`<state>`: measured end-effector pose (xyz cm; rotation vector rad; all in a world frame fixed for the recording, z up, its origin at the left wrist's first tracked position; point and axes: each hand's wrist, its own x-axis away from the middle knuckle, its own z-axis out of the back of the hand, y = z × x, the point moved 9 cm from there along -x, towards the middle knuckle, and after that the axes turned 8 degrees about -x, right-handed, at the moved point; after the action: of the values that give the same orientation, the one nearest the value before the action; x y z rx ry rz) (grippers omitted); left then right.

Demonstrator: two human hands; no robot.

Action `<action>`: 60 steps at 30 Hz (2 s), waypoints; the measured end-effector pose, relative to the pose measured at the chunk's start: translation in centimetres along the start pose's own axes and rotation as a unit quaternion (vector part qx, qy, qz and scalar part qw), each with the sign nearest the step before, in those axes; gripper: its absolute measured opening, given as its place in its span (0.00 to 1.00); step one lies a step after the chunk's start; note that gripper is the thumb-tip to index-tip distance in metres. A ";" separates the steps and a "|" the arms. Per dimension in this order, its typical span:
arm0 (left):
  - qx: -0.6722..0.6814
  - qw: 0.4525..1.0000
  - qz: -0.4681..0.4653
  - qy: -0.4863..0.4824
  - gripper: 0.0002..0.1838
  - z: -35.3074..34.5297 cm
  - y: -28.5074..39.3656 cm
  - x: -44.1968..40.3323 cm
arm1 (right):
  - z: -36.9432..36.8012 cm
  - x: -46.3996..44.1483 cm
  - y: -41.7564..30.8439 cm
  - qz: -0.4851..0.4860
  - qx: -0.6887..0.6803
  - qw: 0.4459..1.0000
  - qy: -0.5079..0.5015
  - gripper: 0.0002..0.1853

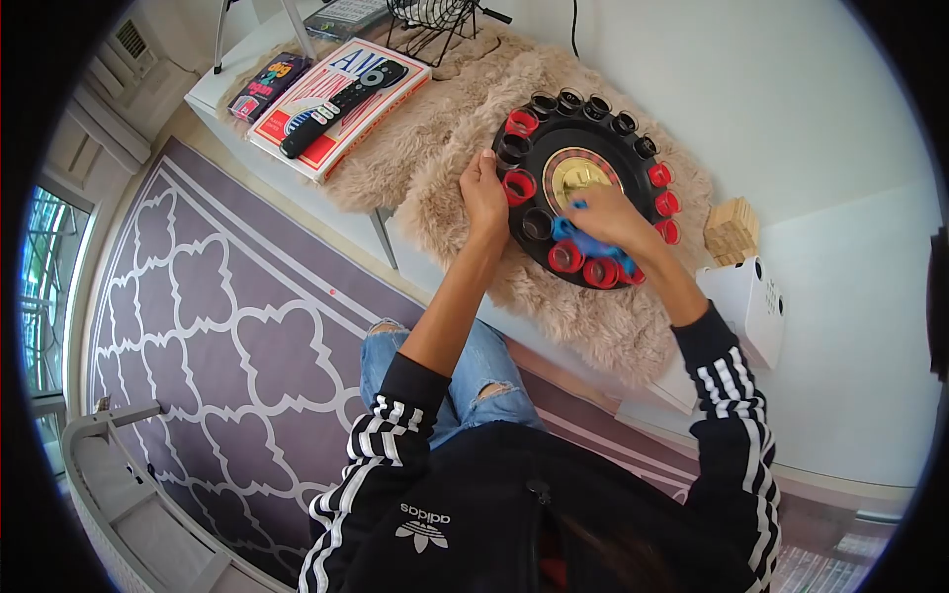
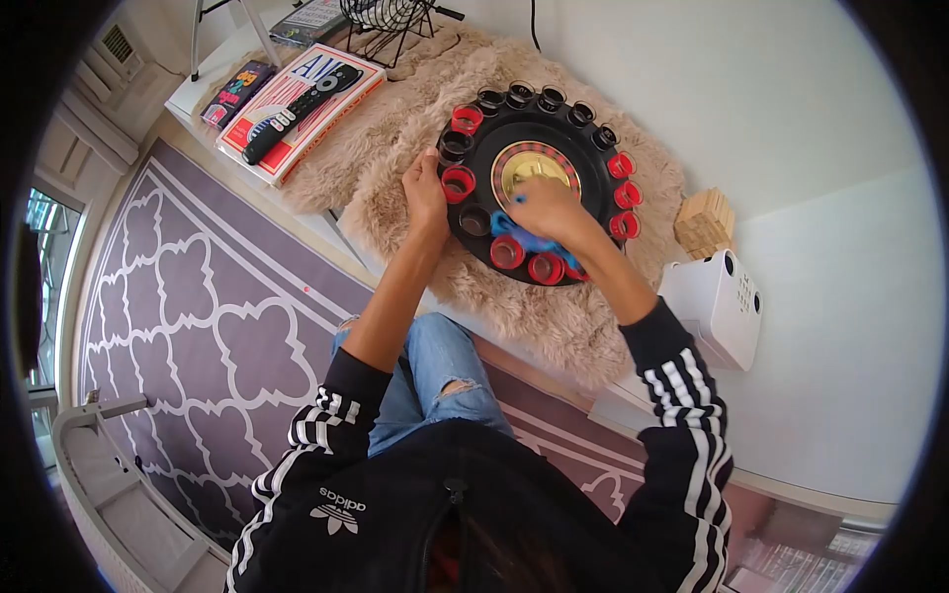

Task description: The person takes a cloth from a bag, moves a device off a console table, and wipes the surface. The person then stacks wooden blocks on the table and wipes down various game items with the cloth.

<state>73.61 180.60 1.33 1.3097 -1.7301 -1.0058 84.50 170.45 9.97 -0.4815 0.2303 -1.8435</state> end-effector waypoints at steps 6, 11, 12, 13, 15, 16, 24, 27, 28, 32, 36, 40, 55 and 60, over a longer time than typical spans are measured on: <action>0.028 0.999 0.033 -0.008 0.16 -0.1 -0.8 -0.3 | -0.7 -0.9 -1.4 0.029 -0.445 0.895 -0.006 0.21; 0.018 1.000 0.019 -0.013 0.16 -0.3 -0.5 -0.3 | 3.3 -3.1 2.5 -0.040 -0.584 0.806 -0.091 0.23; 0.016 1.000 0.018 -0.011 0.16 -0.2 -0.5 -0.3 | 5.0 -4.2 2.7 -0.017 -0.536 0.842 0.052 0.23; 0.012 1.000 0.015 -0.015 0.16 -0.3 -0.4 -0.3 | 7.0 -4.6 2.6 0.007 -0.476 0.857 0.196 0.23; 0.007 1.000 0.011 -0.017 0.16 -0.1 -0.4 -0.1 | 4.6 -6.2 1.3 0.101 -0.328 0.903 0.260 0.20; -0.017 1.000 0.010 -0.021 0.14 0.2 -0.5 0.0 | 4.4 -4.8 -1.0 0.162 -0.224 0.903 0.328 0.18; 0.005 0.998 0.054 0.027 0.13 -0.1 0.6 0.4 | 10.0 -5.9 -1.1 0.025 -0.374 0.927 -0.016 0.15; 0.119 0.978 0.146 -0.086 0.17 -2.3 -0.9 -1.1 | 10.2 -8.1 -5.0 0.125 -0.307 0.943 0.029 0.15; 0.151 0.964 0.154 -0.158 0.19 -3.6 0.1 -0.7 | 9.5 -8.5 -7.5 0.213 -0.235 0.947 0.039 0.15; 0.166 0.978 0.058 -0.113 0.19 -2.4 0.6 -0.1 | 2.2 -9.4 -9.3 0.268 -0.012 0.962 -0.054 0.16; 0.159 0.981 0.057 -0.094 0.16 -2.1 -0.3 0.9 | 1.5 -9.4 -9.1 0.252 -0.122 0.956 -0.089 0.10; 0.122 0.986 0.000 -0.110 0.17 -2.1 0.4 1.0 | 2.5 -7.5 -8.0 0.211 -0.259 0.938 -0.096 0.09; -0.057 0.983 -0.153 -0.082 0.23 -1.3 3.4 0.7 | 5.2 -8.9 -8.8 0.125 -0.180 0.974 -0.055 0.13; -0.094 0.982 -0.073 -0.148 0.25 -2.1 3.6 0.4 | 4.0 -8.3 -6.9 0.121 -0.205 0.970 -0.040 0.15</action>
<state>73.95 180.54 5.50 1.2248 -1.7194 -1.4749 82.46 180.82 14.49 -0.7761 0.5956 -1.5342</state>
